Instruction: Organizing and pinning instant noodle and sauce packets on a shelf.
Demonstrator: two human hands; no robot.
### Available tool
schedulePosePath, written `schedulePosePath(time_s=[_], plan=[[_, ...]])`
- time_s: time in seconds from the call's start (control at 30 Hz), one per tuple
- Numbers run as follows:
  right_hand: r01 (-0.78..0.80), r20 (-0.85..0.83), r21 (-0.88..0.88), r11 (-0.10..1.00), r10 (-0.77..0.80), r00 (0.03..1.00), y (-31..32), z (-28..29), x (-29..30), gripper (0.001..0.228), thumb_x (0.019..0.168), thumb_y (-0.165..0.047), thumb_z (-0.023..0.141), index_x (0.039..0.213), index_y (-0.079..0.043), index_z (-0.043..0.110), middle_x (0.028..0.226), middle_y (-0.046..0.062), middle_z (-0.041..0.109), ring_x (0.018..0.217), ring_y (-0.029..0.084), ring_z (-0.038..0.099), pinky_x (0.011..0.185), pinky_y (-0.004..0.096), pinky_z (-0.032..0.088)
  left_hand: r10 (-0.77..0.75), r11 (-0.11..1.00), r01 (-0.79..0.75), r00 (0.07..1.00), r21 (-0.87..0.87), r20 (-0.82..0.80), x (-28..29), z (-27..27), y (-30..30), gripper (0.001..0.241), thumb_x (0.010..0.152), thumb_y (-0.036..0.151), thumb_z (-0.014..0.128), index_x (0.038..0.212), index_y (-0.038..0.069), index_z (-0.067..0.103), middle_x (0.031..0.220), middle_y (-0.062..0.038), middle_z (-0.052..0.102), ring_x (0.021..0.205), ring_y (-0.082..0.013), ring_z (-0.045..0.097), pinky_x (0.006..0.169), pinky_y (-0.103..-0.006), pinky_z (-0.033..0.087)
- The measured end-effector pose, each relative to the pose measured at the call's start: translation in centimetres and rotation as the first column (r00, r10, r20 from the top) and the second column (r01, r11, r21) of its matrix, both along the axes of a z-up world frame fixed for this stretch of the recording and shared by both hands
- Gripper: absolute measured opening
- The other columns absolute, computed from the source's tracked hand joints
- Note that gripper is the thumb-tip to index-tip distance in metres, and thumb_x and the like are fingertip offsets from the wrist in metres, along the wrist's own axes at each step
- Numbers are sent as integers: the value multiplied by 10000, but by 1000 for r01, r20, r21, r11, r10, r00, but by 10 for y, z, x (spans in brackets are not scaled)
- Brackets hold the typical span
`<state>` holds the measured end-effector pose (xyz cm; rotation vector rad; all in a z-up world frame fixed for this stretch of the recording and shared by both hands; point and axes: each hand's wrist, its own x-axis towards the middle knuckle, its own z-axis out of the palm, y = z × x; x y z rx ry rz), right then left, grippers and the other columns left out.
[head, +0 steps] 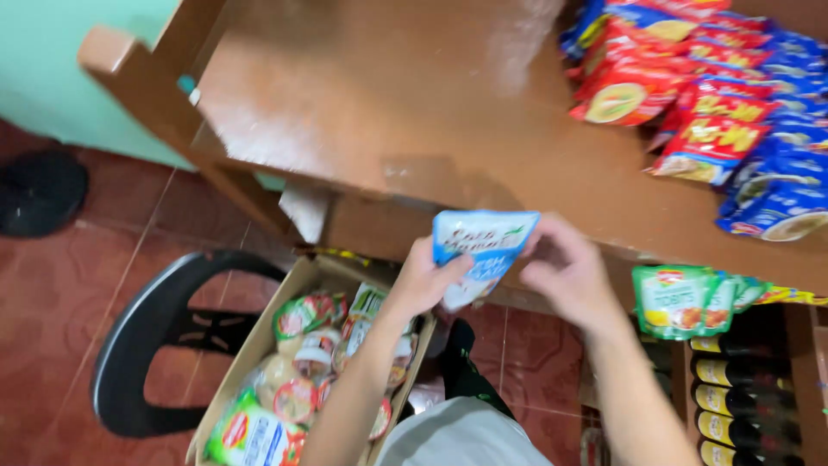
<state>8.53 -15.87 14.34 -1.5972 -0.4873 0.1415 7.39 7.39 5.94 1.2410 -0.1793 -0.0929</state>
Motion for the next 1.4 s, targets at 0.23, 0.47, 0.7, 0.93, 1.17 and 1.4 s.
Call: schedulePosePath(time_s=[0.23, 0.47, 0.7, 0.93, 1.17, 1.4], plan=[[118, 223, -394, 912, -29, 974, -40, 135, 106, 175, 870, -66, 782, 1037, -34, 739, 918, 1, 698, 850, 64, 628, 714, 251, 518, -133, 988, 112, 968, 108, 214, 124, 57, -56, 276, 957, 129, 729, 1190, -13, 685, 1013, -62, 768, 863, -98, 694, 766, -305, 600], [282, 492, -546, 788, 29, 870, -60, 179, 231, 130, 830, -138, 817, 939, -66, 808, 776, 112, 761, 665, 143, 715, 625, 297, 537, -82, 994, 52, 945, 101, 316, 272, 66, -91, 483, 912, 159, 774, 1321, -16, 586, 1151, -83, 725, 1021, -153, 675, 906, -330, 569], [263, 589, -352, 898, -5, 808, -68, 171, 346, 133, 844, -114, 797, 958, -46, 793, 825, 126, 779, 715, 154, 754, 695, 302, 575, 179, 925, -298, 888, 235, 424, 334, 94, -110, 1051, 648, 160, 956, 1508, 16, 369, 1392, -139, 584, 1277, -225, 580, 1099, -383, 477], [298, 543, -373, 878, -54, 838, -59, 157, 420, 145, 845, -166, 785, 955, -74, 806, 820, 127, 775, 702, 194, 755, 693, 328, 568, 441, 629, -703, 674, 331, 592, 393, 76, -122, 1222, 562, 83, 994, 1535, 4, 258, 1404, -232, 497, 1269, -329, 523, 1065, -420, 448], [330, 616, -418, 846, -3, 787, -70, 130, 466, 168, 855, -155, 770, 987, -53, 789, 874, 193, 744, 783, 317, 751, 739, 381, 575, 412, 698, -627, 747, 346, 522, 446, 34, -137, 930, 727, 60, 882, 1489, 38, 348, 1314, -217, 623, 1229, -345, 631, 1024, -426, 515], [391, 642, -439, 809, -23, 766, -75, 127, 470, 171, 871, -121, 748, 1017, -35, 772, 905, 236, 726, 865, 387, 726, 778, 415, 571, 314, 596, -643, 738, 481, 597, 464, 32, -129, 851, 736, 56, 882, 1453, 24, 424, 1283, -263, 568, 1179, -434, 569, 1010, -462, 482]])
